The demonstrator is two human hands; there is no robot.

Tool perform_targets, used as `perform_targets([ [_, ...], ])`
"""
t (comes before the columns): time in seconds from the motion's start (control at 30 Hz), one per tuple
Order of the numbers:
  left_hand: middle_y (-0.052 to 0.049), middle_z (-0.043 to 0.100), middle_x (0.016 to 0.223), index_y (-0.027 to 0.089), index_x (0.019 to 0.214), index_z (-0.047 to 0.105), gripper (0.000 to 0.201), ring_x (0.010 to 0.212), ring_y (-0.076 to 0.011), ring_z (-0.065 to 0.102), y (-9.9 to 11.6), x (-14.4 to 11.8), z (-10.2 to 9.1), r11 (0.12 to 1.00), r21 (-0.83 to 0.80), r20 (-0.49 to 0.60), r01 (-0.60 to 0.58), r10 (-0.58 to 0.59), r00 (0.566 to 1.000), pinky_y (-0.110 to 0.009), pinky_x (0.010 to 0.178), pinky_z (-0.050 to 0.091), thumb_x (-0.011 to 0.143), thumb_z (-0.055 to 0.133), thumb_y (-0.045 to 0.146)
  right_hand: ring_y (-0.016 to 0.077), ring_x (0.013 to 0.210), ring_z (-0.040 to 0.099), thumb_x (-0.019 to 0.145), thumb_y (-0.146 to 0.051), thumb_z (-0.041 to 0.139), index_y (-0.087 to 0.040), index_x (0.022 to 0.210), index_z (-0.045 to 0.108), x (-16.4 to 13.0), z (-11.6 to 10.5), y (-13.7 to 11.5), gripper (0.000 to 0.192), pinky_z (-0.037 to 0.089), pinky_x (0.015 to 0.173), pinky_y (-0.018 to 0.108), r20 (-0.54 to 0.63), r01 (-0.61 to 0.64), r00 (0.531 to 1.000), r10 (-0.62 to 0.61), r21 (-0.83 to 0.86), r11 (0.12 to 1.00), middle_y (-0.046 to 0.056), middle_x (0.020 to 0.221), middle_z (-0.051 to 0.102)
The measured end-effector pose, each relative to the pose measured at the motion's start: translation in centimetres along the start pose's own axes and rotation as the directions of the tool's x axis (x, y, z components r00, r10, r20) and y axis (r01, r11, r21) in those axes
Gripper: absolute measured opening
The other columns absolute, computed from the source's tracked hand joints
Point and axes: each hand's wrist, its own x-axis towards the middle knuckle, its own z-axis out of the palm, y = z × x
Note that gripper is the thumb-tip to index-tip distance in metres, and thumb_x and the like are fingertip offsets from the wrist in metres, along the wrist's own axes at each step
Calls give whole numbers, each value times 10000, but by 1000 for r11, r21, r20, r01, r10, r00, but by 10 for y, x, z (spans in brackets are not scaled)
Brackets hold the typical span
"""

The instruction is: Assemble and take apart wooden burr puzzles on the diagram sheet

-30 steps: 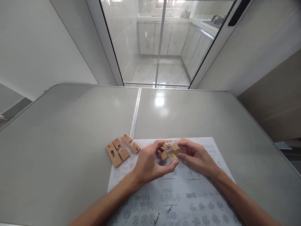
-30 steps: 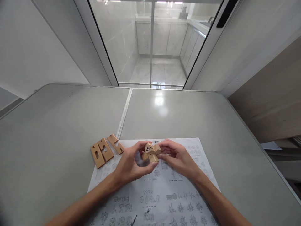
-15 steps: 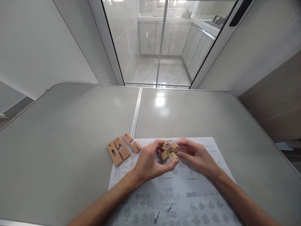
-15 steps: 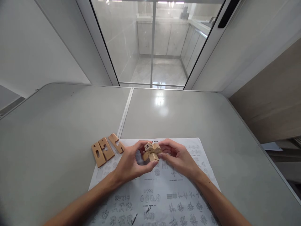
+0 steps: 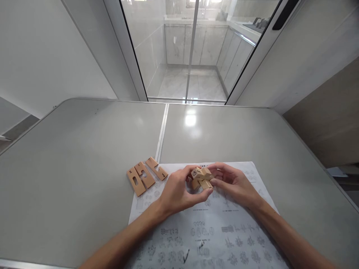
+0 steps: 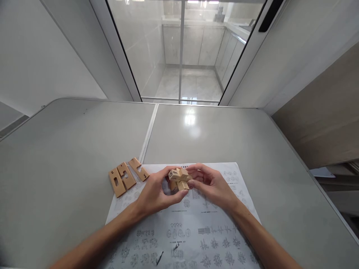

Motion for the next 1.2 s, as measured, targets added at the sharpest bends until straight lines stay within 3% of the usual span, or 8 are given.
perform_targets([
  [0.1, -25, 763, 902, 194, 1209, 696, 494, 751, -174, 650, -2, 0, 1, 999, 29, 18, -30, 30, 999, -310, 704, 543, 794, 850, 414, 237, 962, 745, 994, -447, 749, -273, 1277, 700, 0, -1, 0, 336, 622, 812, 378, 12, 5, 1000, -5, -2, 1000, 71, 1062, 750],
  [0.23, -22, 773, 902, 207, 1166, 725, 424, 735, -174, 657, -1, 0, 0, 996, 51, 40, -74, 72, 997, -318, 710, 552, 804, 846, 392, 190, 863, 666, 1018, -428, 710, -275, 1154, 756, 1, 0, 0, 210, 576, 727, 343, 31, 64, 998, -62, -87, 994, 73, 1128, 666],
  [0.43, -41, 826, 1069, 244, 1221, 720, 489, 950, -257, 760, -2, 1, 1, 987, 71, 86, -142, 136, 987, -452, 987, 561, 779, 870, 389, 148, 725, 573, 989, -447, 738, -274, 1098, 785, -1, 2, 1, 210, 516, 624, 313, 26, 68, 997, -66, -107, 992, 44, 1024, 598],
  [0.6, -52, 819, 1122, 237, 1240, 705, 512, 974, -256, 744, -8, 1, 4, 970, 103, 98, -221, 212, 972, -466, 995, 554, 785, 872, 402, 158, 739, 555, 980, -428, 744, -274, 1073, 800, -2, 3, -1, 188, 499, 623, 313, 23, 66, 998, -63, -164, 984, 35, 973, 570],
  [0.8, -92, 730, 1196, 242, 1178, 747, 504, 1097, -282, 674, -12, 0, 5, 954, 161, 27, -254, 253, 967, -454, 977, 584, 738, 905, 433, 155, 729, 559, 985, -428, 735, -289, 1072, 795, -2, 5, 0, 175, 514, 628, 322, 19, 64, 998, -62, -165, 984, 34, 985, 576],
  [0.97, -89, 694, 1248, 271, 1181, 752, 483, 1178, -311, 641, -14, -2, 7, 919, 272, 98, -287, 270, 958, -496, 1048, 552, 727, 888, 365, 146, 709, 563, 976, -436, 749, -298, 1063, 806, -2, 6, 2, 173, 531, 629, 322, 27, 101, 995, -98, -179, 979, 30, 978, 602],
  [1.2, -106, 687, 1270, 238, 1238, 710, 479, 1230, -308, 611, -14, -2, 8, 913, 290, 99, -288, 271, 958, -491, 1077, 531, 807, 869, 373, 134, 695, 548, 978, -375, 747, -302, 1085, 800, -1, 7, 2, 140, 508, 619, 312, 49, 119, 993, -111, -189, 975, 25, 991, 607],
])
